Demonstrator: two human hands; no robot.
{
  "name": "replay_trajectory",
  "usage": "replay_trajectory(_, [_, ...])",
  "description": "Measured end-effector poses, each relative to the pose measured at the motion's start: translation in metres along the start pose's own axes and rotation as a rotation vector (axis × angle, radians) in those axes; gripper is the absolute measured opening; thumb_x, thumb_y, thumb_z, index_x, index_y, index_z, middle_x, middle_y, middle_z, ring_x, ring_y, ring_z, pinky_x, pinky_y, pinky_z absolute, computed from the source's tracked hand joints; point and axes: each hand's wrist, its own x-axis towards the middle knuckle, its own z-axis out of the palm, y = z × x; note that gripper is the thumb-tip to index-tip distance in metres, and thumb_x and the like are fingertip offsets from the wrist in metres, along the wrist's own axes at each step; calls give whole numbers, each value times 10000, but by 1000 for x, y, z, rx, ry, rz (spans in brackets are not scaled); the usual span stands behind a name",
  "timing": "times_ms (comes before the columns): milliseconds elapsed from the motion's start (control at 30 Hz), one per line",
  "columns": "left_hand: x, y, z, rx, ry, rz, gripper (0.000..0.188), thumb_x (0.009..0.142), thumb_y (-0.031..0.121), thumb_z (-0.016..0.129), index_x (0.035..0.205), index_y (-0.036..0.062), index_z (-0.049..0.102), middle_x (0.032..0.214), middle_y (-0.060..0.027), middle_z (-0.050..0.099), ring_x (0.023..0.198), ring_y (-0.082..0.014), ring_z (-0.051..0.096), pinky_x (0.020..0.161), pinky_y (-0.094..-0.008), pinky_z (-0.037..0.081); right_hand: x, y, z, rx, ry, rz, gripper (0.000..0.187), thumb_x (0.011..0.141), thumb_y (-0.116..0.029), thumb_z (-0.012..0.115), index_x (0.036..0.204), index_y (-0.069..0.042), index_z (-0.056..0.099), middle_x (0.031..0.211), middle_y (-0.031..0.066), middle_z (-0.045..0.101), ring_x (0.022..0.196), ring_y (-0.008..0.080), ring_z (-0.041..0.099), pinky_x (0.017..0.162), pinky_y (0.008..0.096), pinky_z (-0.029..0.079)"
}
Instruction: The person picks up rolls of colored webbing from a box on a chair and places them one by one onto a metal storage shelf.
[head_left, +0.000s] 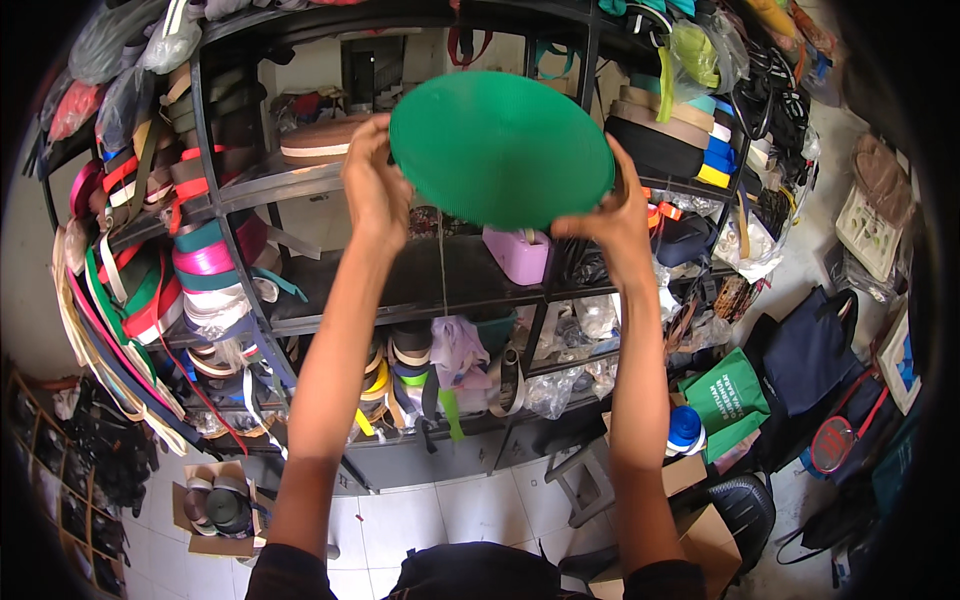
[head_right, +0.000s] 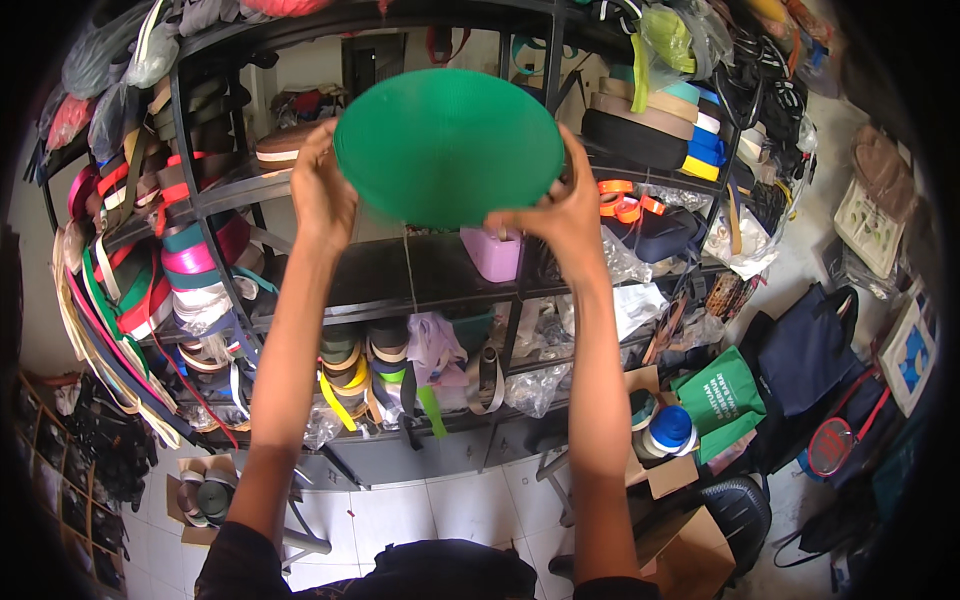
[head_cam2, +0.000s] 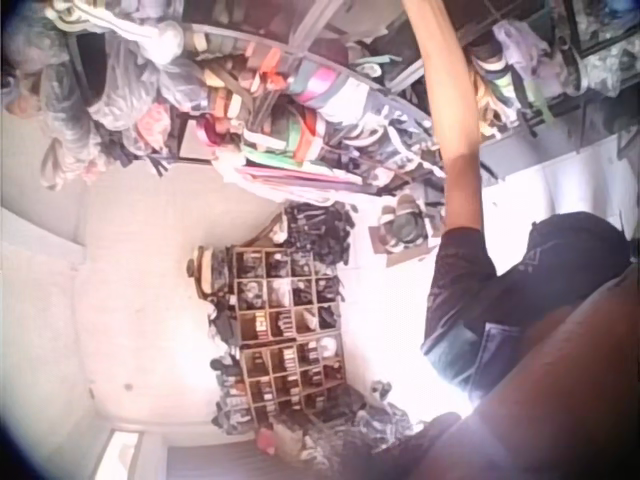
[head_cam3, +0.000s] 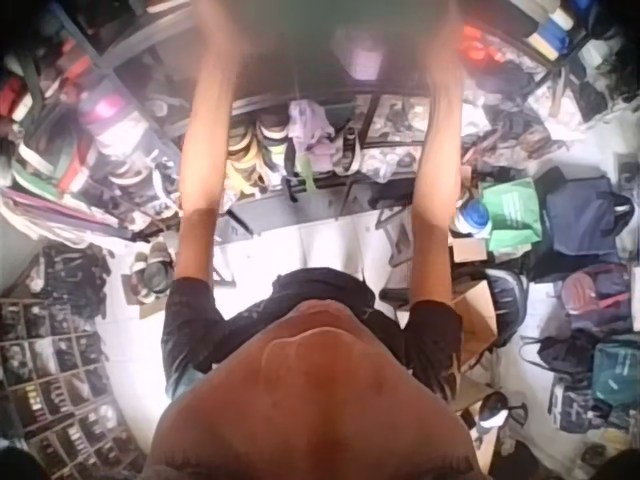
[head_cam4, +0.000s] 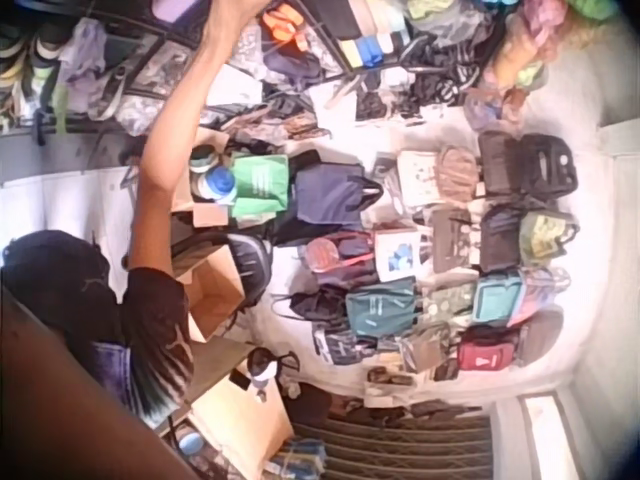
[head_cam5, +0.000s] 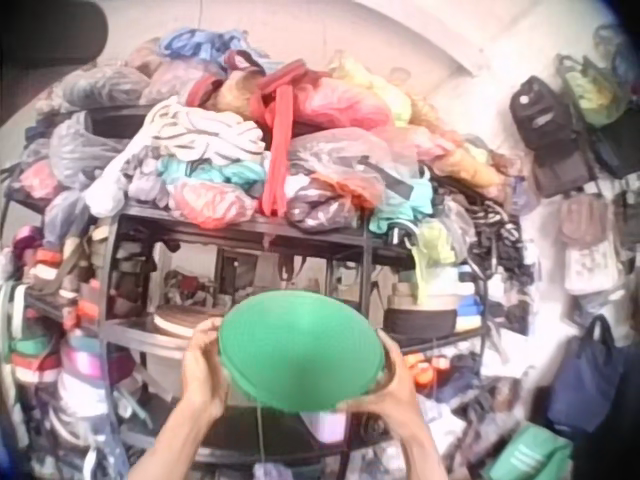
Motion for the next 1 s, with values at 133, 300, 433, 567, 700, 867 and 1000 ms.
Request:
replay_trajectory(133, [70, 7, 32, 29, -141, 37, 263, 928, 155, 472, 1136, -4, 481, 1165, -178, 515, 927, -351, 653, 786, -428, 581, 88, -3, -20, 66, -80, 71, 976, 661, -139, 866, 1409, 108, 290, 1225, 179, 553, 1110, 239, 574, 927, 357, 502])
replay_trajectory(300, [119, 7, 58, 109, -116, 27, 454, 943, 223, 433, 1238, -112, 348, 1312, -344, 400, 1108, -440, 579, 1015, -453, 508, 154, 3, -26, -49, -151, 149, 835, 748, -341, 831, 1319, 114, 426, 1059, 119, 633, 966, 158, 599, 885, 270, 461])
replay_trajectory(433, [141, -7, 44, 50, -82, -86, 337, 929, 170, 422, 1095, -123, 439, 1080, -260, 562, 1004, -437, 629, 878, -441, 591, 161, 7, -16, -191, -62, 139, 917, 687, -396, 866, 1305, 130, 439, 1031, 131, 645, 904, 162, 621, 841, 268, 483])
replay_trajectory(567, [149, -18, 34, 8, -127, -87, 409, 943, 189, 398, 1203, -127, 386, 1222, -342, 460, 1114, -453, 565, 1021, -456, 506, 159, 29, -9, -303, 136, 63, 1026, 580, -472, 895, 1293, 129, 469, 1014, 154, 655, 888, 185, 639, 852, 285, 488])
replay_trajectory(700, [152, -24, 31, -12, -117, -33, 401, 930, 190, 441, 1181, -119, 399, 1199, -316, 478, 1101, -444, 566, 1014, -465, 511, 151, 34, -4, -278, 175, 11, 1034, 572, -478, 897, 1307, 114, 473, 1030, 175, 659, 972, 218, 641, 914, 310, 469])
replay_trajectory(867, [149, -24, 27, -54, -138, -1, 411, 898, 201, 503, 1152, -108, 409, 1215, -269, 436, 1092, -424, 569, 1017, -463, 511, 154, 38, -1, -144, 162, -9, 1018, 611, -438, 894, 1311, 138, 432, 941, 125, 644, 822, 149, 599, 791, 262, 474])
replay_trajectory(1000, [161, -33, 22, -71, -131, -13, 371, 913, 179, 503, 1167, -31, 331, 1123, -220, 431, 1019, -446, 592, 919, -494, 572, 159, 40, -2, -126, 116, 40, 865, 700, -401, 859, 1273, 129, 487, 941, 114, 628, 819, 123, 560, 794, 252, 444])
